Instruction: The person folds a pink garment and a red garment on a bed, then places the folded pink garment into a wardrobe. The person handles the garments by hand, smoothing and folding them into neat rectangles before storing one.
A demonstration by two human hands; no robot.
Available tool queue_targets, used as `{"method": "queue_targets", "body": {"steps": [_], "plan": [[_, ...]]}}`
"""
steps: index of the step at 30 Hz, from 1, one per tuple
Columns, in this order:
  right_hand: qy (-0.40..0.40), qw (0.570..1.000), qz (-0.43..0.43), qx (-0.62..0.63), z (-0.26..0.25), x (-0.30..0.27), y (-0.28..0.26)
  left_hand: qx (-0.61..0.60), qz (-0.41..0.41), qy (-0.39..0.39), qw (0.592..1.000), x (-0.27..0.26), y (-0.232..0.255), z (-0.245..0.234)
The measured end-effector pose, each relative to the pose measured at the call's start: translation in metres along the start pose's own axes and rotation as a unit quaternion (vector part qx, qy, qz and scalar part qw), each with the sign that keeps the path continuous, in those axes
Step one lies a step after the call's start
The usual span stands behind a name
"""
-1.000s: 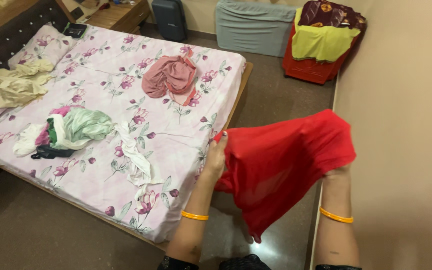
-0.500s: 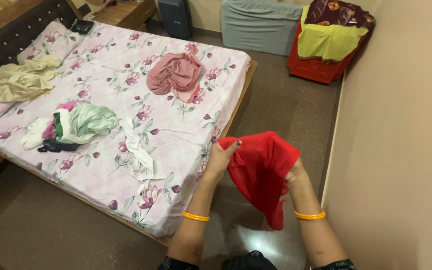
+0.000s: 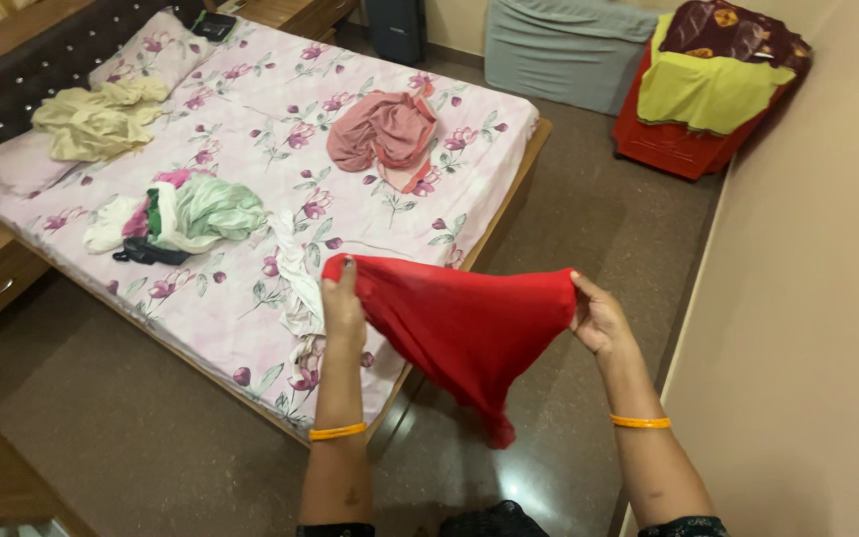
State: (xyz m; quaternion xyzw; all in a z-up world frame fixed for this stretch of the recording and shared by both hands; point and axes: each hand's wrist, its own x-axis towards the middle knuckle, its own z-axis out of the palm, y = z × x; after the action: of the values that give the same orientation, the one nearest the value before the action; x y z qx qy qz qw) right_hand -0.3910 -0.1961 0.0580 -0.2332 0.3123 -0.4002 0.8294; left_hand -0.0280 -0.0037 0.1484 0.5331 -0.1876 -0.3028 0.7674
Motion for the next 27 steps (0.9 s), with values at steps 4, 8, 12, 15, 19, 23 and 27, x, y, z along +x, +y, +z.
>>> {"method": "queue_targets", "body": {"steps": [4, 8, 12, 15, 19, 23, 27], "plan": [[0.013, 1.000, 0.008, -0.027, 0.005, 0.020, -0.004, -0.080, 0.054, 0.039, 0.995, 0.009, 0.003, -0.039], [-0.029, 1.000, -0.006, -0.001, 0.012, 0.041, -0.001, -0.067, 0.065, 0.123, 0.988, 0.009, 0.003, -0.077], [-0.025, 0.999, 0.007, -0.020, 0.029, 0.058, 0.005, -0.116, 0.077, 0.147, 0.979, 0.005, 0.007, -0.108], [-0.018, 0.998, 0.011, -0.056, 0.050, 0.062, 0.009, -0.110, 0.095, 0.193, 0.970, 0.006, 0.000, -0.132], [-0.056, 0.990, 0.027, -0.129, 0.085, 0.058, 0.009, -0.090, 0.104, 0.270, 0.953, 0.013, -0.019, -0.175], [-0.019, 0.960, 0.002, -0.279, 0.107, 0.067, -0.010, -0.070, 0.138, 0.278, 0.948, 0.015, -0.017, -0.213], [-0.078, 0.965, -0.019, -0.250, 0.110, 0.114, -0.047, -0.048, 0.139, 0.245, 0.958, 0.007, 0.017, -0.221]]}}
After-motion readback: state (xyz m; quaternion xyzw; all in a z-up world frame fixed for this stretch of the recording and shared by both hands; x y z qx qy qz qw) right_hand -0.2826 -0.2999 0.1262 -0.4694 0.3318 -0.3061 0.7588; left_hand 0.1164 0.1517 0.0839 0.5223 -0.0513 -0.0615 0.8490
